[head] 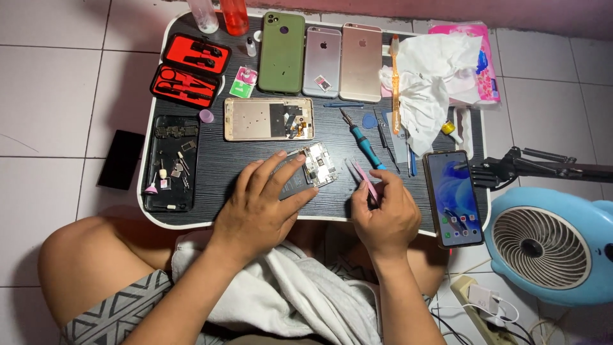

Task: The person disassembles a smartphone, using a screwdriver to remove screws and a pink plastic spudger to pry and disconnect internal components. They handle the motherboard and battery, placing parts on a work mat.

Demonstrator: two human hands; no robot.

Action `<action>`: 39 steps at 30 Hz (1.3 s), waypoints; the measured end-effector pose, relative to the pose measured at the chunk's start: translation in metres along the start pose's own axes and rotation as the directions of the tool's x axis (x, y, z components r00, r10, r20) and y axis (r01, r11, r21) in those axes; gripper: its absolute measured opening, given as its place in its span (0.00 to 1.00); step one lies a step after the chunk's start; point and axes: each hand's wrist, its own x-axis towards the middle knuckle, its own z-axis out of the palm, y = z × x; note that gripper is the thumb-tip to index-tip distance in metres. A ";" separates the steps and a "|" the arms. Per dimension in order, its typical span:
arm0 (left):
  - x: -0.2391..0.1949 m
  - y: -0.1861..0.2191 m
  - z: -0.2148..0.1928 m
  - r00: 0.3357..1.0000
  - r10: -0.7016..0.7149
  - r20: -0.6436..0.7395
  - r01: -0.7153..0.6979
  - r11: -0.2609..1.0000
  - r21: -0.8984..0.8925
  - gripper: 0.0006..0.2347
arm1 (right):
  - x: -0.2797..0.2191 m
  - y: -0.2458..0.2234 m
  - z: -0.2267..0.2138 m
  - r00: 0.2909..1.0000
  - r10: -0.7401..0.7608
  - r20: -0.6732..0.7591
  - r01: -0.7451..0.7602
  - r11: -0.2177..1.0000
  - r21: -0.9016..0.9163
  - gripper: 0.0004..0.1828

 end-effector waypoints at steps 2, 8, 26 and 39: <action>0.000 0.001 -0.001 1.000 0.000 0.002 0.000 1.000 0.006 0.12 | 0.000 -0.001 0.000 1.000 -0.011 0.004 0.011 1.000 -0.014 0.06; 0.001 0.002 0.001 1.000 0.008 0.026 -0.009 0.999 0.031 0.13 | 0.000 0.000 -0.001 1.000 0.002 0.020 -0.001 1.000 -0.030 0.05; -0.001 0.003 0.000 0.999 -0.005 0.047 0.003 0.999 0.038 0.17 | 0.003 -0.004 -0.003 1.000 0.015 0.026 -0.014 1.000 -0.024 0.05; 0.000 0.002 0.010 0.997 -0.038 0.070 0.033 0.997 0.073 0.23 | 0.003 -0.001 -0.004 0.997 0.038 0.074 -0.038 0.999 -0.001 0.05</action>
